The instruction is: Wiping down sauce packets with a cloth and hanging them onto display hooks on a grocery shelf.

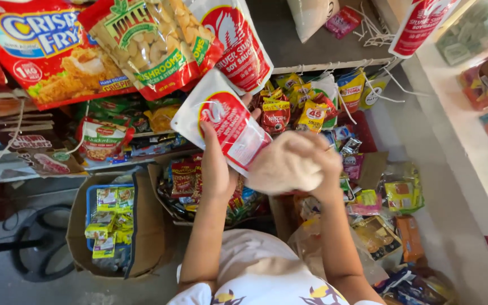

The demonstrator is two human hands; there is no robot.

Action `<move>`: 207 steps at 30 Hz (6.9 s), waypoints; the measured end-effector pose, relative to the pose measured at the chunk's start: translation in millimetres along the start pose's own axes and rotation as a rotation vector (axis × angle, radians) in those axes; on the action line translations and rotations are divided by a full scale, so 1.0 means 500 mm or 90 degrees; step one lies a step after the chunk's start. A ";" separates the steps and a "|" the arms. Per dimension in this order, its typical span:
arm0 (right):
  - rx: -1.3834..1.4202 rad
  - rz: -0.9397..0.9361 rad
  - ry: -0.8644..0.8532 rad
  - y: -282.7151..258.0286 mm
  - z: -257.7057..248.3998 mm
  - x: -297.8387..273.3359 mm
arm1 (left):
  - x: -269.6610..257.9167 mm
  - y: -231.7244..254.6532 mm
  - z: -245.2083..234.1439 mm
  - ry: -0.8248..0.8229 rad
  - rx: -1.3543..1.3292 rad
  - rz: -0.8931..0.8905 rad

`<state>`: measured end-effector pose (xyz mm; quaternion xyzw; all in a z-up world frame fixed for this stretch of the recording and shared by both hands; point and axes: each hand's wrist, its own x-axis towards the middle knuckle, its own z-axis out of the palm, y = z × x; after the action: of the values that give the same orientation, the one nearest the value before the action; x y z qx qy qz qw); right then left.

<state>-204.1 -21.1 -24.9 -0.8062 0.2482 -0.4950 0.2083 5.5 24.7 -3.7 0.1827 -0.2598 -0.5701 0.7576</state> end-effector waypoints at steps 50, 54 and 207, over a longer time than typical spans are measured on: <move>-0.046 -0.071 0.182 0.078 0.093 0.031 | 0.019 0.029 0.017 -0.044 -0.105 0.086; -0.081 -0.021 0.217 0.056 0.060 0.033 | 0.018 0.008 0.015 -0.021 -0.073 0.081; 0.196 0.212 0.002 -0.094 0.062 0.311 | 0.072 0.048 0.076 0.112 0.341 0.369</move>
<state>-106.7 -75.2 97.3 -0.7120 0.2995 -0.4872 0.4074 8.7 -2.1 47.2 0.3413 -0.3741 -0.2273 0.8318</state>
